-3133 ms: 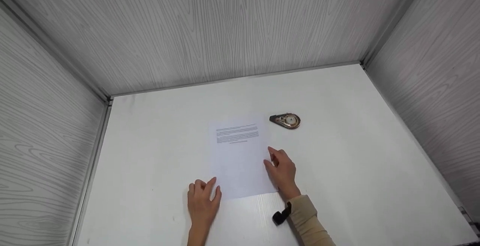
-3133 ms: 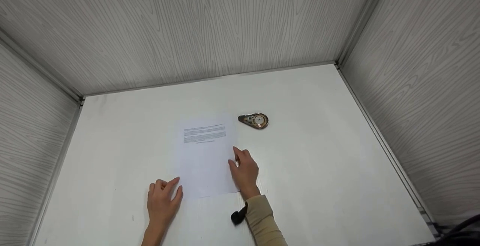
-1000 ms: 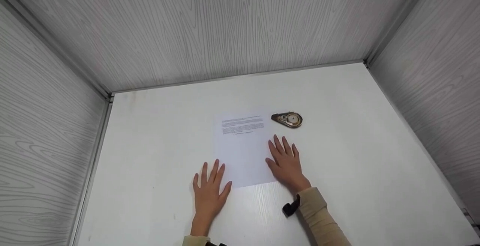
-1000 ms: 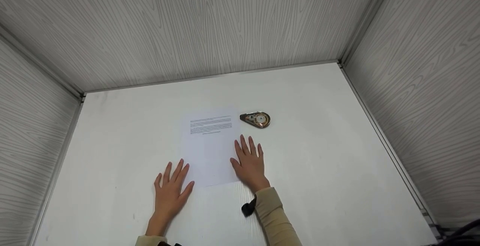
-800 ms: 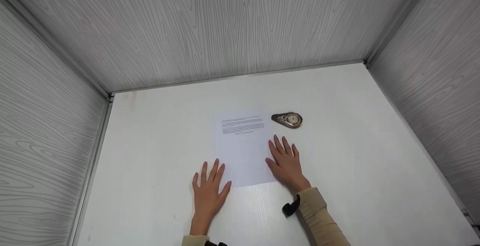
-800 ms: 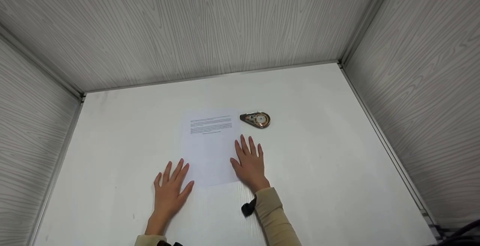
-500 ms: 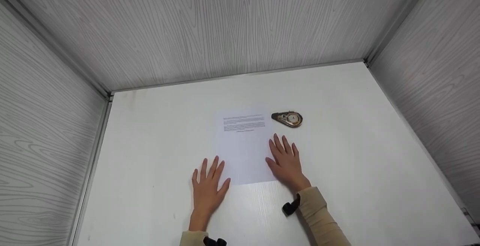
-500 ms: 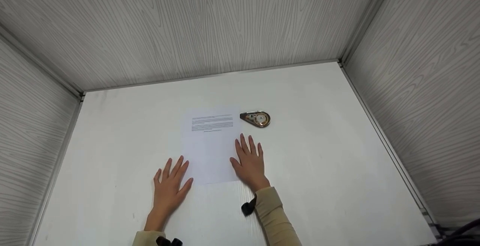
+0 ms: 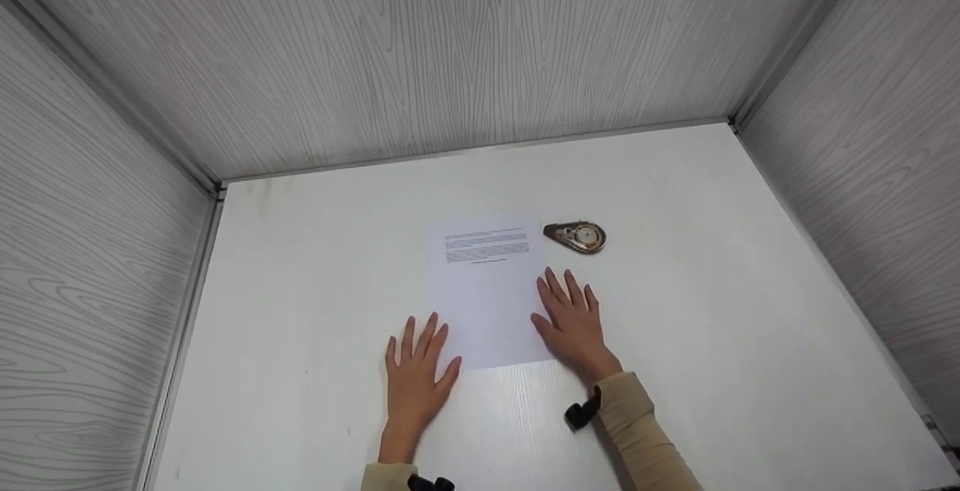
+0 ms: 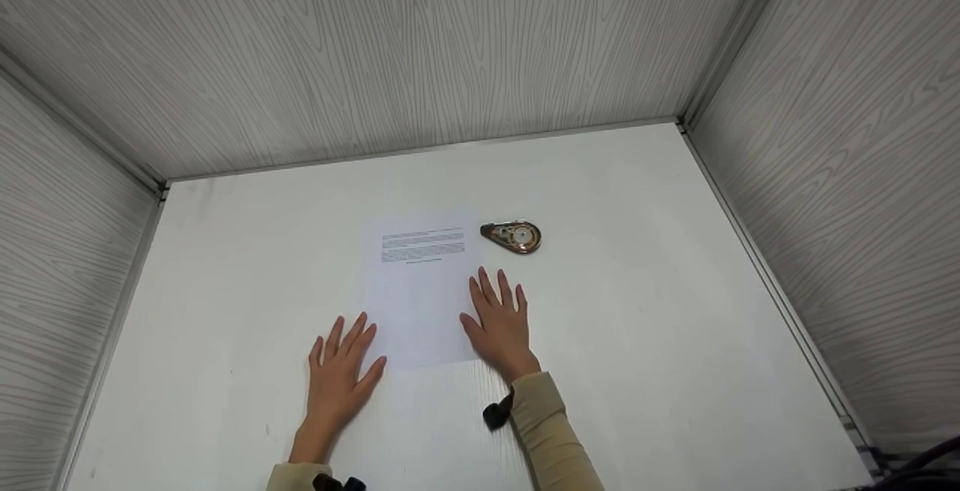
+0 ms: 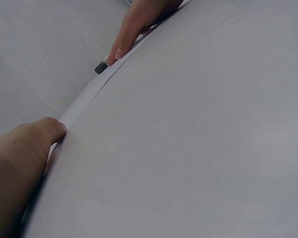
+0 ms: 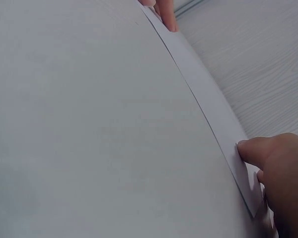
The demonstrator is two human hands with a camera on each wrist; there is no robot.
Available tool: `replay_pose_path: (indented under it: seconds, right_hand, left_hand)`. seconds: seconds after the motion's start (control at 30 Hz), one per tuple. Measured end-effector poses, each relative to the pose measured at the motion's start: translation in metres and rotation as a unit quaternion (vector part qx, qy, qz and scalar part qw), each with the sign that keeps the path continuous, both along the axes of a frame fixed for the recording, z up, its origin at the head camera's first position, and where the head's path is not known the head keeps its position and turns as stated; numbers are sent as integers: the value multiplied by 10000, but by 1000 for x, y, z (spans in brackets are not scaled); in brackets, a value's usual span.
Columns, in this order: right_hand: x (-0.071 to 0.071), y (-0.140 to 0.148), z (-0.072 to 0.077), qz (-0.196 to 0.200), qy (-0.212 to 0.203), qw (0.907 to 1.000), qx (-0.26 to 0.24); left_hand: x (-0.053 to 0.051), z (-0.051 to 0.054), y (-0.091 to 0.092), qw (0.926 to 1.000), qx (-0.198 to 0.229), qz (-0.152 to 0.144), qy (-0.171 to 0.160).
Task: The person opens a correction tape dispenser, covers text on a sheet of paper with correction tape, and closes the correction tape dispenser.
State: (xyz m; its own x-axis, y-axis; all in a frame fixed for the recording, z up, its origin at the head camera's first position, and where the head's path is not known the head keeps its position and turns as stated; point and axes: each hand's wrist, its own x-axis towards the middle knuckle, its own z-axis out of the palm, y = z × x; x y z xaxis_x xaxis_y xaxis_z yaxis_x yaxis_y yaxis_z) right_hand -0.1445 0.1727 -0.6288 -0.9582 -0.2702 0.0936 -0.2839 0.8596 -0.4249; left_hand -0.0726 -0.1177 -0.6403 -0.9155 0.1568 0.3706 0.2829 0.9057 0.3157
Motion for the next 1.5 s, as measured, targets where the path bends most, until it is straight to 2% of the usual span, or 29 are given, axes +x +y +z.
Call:
replay_pose_path:
  seconds: [0.4,0.9,1.2,1.33,1.5]
  right_hand:
    - [1,4,-1,-5,77,10000,-48]
    - [4,4,-3,-13,185,9998,-63]
    - [5,2,0,-46,-49,10000,26]
    - [4,3,4,-23,-126,9998,-156]
    - [2,9,11,7,-465,9956,-819]
  left_hand:
    - [-1,-2,4,9996,174,-81,196]
    - [3,-2,4,9998,192,-82,67]
    - [3,0,1,9994,264,-134,170]
    - [3,-1,1,9995,242,-155,135]
    - [3,-2,1,9995,220,-205,27]
